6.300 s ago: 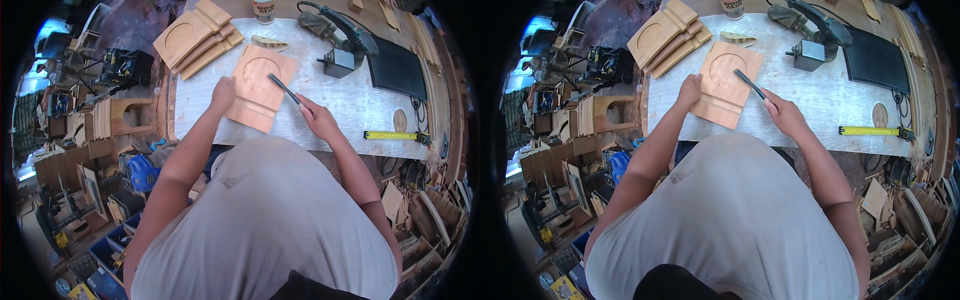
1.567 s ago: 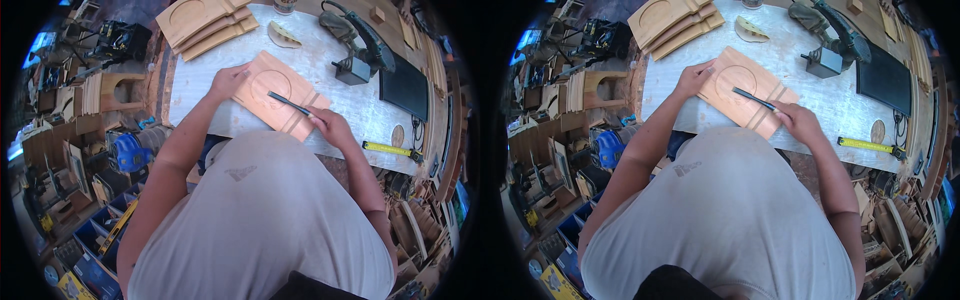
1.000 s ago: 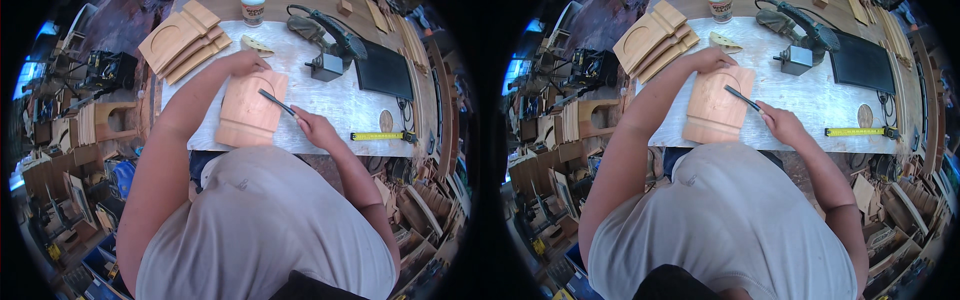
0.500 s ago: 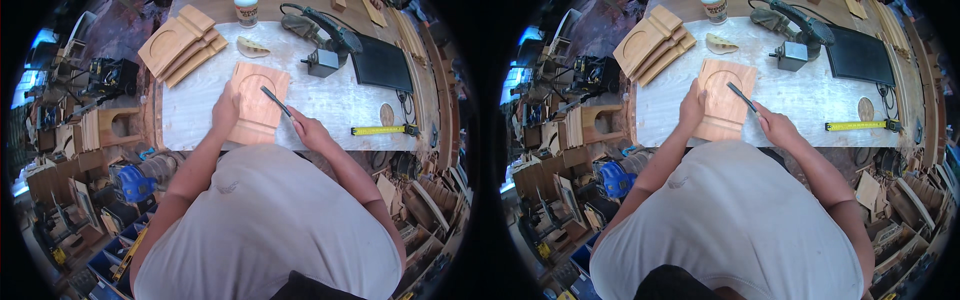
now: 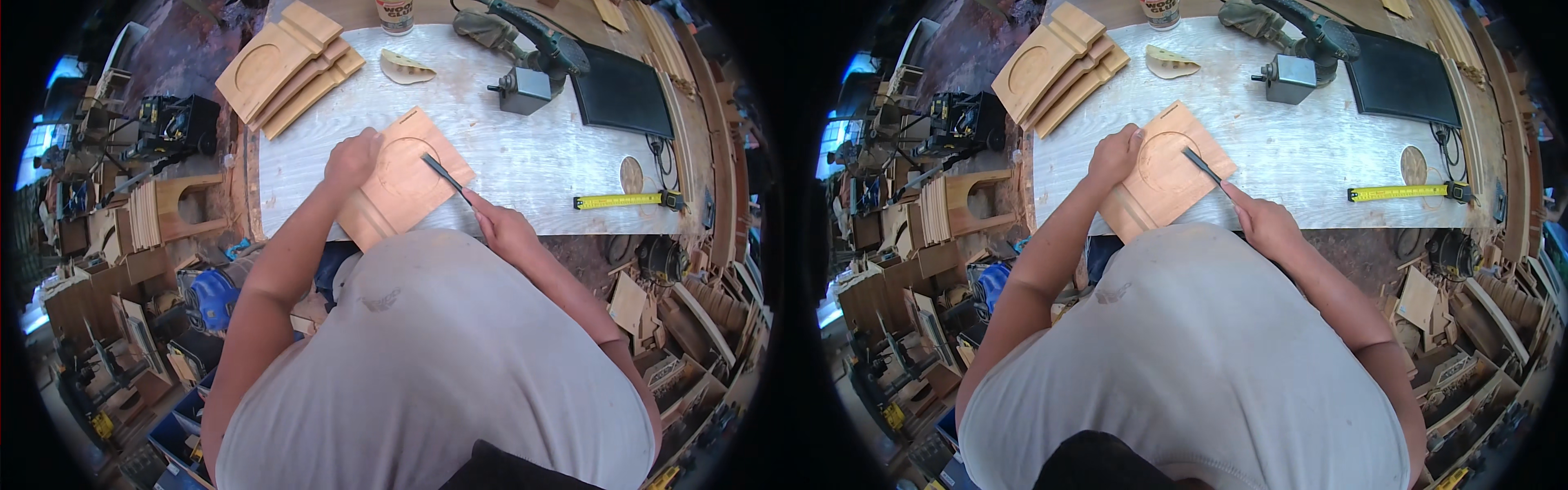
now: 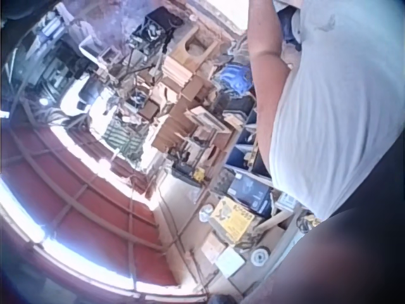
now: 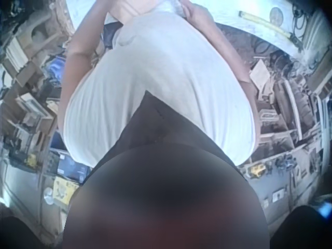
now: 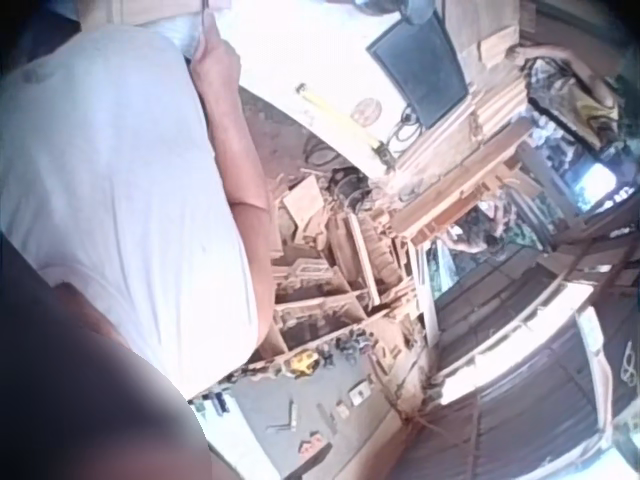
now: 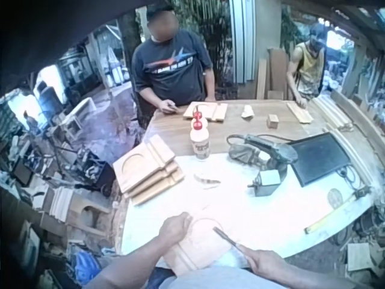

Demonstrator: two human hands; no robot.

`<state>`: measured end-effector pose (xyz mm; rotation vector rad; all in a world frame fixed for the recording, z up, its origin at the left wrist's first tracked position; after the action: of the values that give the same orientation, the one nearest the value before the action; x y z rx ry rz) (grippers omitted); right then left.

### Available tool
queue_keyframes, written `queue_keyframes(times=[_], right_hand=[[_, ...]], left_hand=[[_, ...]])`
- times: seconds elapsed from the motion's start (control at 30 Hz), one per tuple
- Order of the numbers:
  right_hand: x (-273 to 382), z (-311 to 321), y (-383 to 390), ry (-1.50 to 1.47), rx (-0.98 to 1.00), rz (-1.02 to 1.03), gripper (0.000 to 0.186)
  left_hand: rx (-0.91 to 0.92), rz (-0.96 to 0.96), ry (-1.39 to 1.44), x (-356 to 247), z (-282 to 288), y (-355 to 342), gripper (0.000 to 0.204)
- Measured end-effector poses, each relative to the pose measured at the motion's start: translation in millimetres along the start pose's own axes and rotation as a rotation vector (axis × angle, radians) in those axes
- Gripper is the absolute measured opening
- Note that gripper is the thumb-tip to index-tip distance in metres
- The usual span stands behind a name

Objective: Using a chisel to carve out a circular recess in a block of wood.

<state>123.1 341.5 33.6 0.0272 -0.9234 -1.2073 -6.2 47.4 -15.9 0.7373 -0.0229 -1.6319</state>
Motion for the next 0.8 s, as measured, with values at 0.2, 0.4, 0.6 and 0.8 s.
queue_keyframes(times=[0.2, 0.4, 0.6, 0.8], right_hand=[[-11, -5, -6, 0.046, -0.036, 0.019, 0.050], [6, -3, -31, 0.016, -0.044, 0.059, 0.050], [-5, -2, -22, 0.050, -0.014, 0.035, 0.051], [-4, -7, -16, 0.032, -0.051, 0.045, 0.050]], left_hand=[[-0.046, 0.009, -0.002, -7, 4, 6, 0.043], [-0.006, 0.066, 0.002, -7, 0, 10, 0.044], [-0.002, 0.090, -0.004, -5, 2, 2, 0.044], [-0.030, 0.067, 0.017, -6, 3, 7, 0.043]])
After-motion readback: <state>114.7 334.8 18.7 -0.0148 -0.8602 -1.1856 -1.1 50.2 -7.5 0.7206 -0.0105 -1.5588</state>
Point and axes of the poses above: each hand's wrist, its own y-axis away from the middle knuckle, its own z-axis out of the back of the hand, x = y × z, the point moved 4 cm from there along -y, towards the middle knuckle, and after that the axes turned 9 degrees about x, right-handed, at the moved point
